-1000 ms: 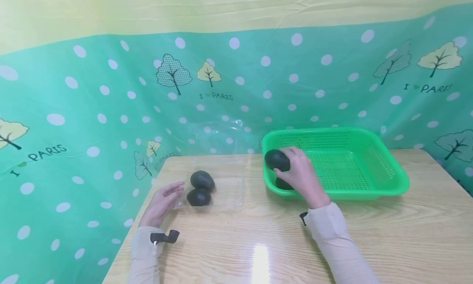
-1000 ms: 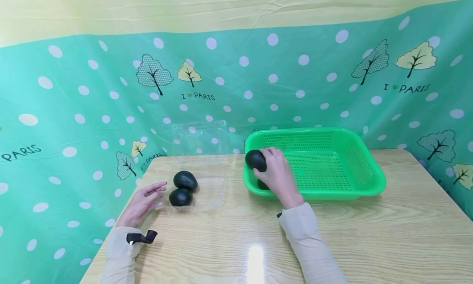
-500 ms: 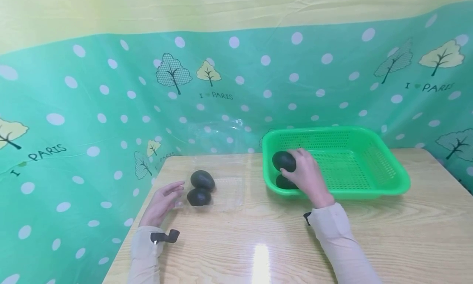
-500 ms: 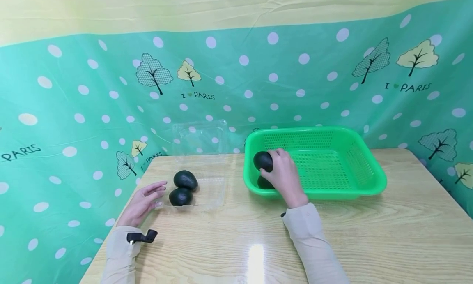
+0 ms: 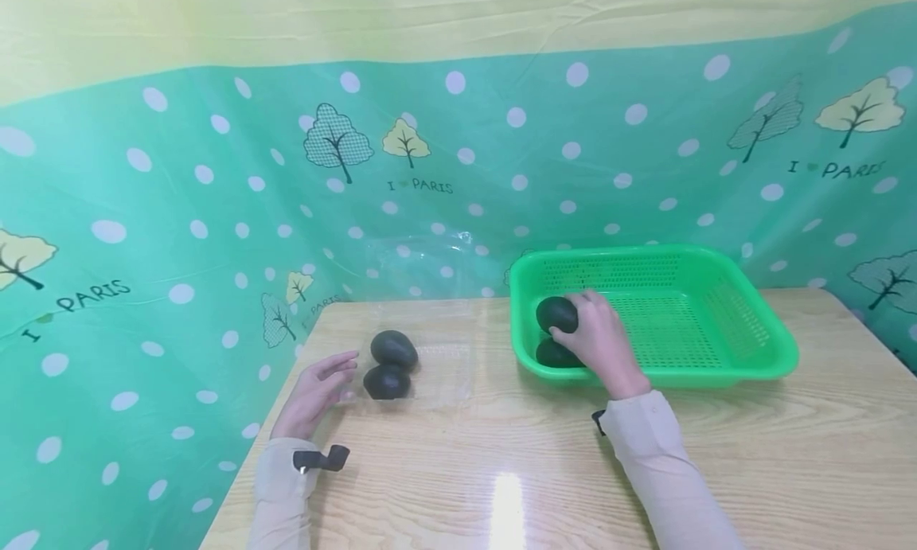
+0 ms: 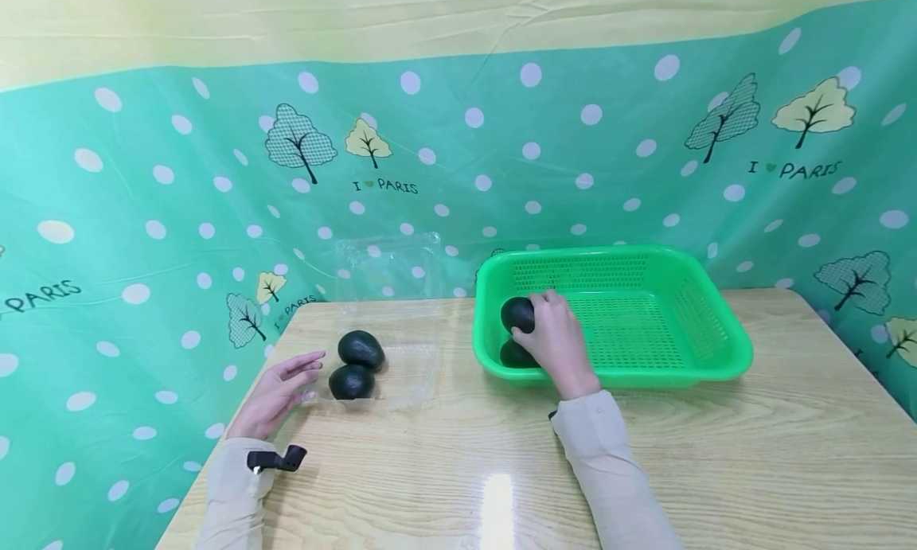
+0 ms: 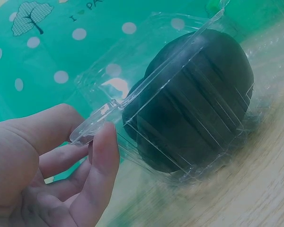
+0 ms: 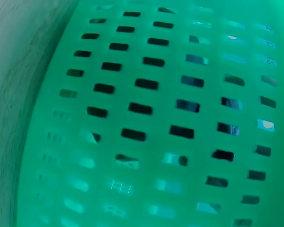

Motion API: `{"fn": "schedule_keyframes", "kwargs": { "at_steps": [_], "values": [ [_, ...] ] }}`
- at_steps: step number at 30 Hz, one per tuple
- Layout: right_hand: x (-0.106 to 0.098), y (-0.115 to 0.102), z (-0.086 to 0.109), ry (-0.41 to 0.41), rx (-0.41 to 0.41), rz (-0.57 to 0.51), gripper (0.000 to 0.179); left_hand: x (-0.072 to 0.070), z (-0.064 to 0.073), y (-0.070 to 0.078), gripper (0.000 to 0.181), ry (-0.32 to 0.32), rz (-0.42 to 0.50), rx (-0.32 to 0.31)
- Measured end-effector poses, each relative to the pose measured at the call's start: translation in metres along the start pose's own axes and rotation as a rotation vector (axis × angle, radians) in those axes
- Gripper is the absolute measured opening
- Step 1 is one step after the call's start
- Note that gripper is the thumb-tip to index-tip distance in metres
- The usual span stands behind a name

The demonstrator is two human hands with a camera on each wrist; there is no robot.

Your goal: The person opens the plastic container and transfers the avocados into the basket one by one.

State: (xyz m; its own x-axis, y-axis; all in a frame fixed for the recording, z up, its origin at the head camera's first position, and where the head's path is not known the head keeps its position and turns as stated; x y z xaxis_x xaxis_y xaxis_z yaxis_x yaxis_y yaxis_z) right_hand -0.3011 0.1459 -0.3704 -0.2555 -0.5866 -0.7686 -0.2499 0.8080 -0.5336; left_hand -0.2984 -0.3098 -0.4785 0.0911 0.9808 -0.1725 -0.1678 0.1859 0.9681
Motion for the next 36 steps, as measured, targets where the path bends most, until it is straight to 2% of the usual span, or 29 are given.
{"fn": "schedule_keyframes", "kwargs": {
  "at_steps": [11,22,36],
  "values": [
    [0.005,0.005,0.0,-0.043,0.014,0.04,0.054,0.003,0.003,0.003,0.051,-0.015,-0.023,0.007],
    [0.014,0.003,-0.001,-0.087,-0.02,0.105,0.048,0.0,0.0,0.001,0.051,0.006,-0.025,-0.007],
    [0.019,0.005,0.002,-0.146,0.009,0.131,0.044,0.0,0.001,0.001,0.051,0.007,-0.036,-0.01]
  ]
}}
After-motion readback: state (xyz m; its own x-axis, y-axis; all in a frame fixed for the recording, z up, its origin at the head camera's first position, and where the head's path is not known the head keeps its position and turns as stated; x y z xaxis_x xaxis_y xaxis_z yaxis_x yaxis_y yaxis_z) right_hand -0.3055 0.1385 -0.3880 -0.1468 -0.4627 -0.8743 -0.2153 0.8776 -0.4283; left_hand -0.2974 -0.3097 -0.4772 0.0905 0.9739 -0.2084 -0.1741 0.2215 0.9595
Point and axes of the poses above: each hand's wrist, its own z-axis away from the middle knuckle, its own x-axis out of the palm, y = z × x, the point moved 9 cm from there along -z, towards the middle knuckle
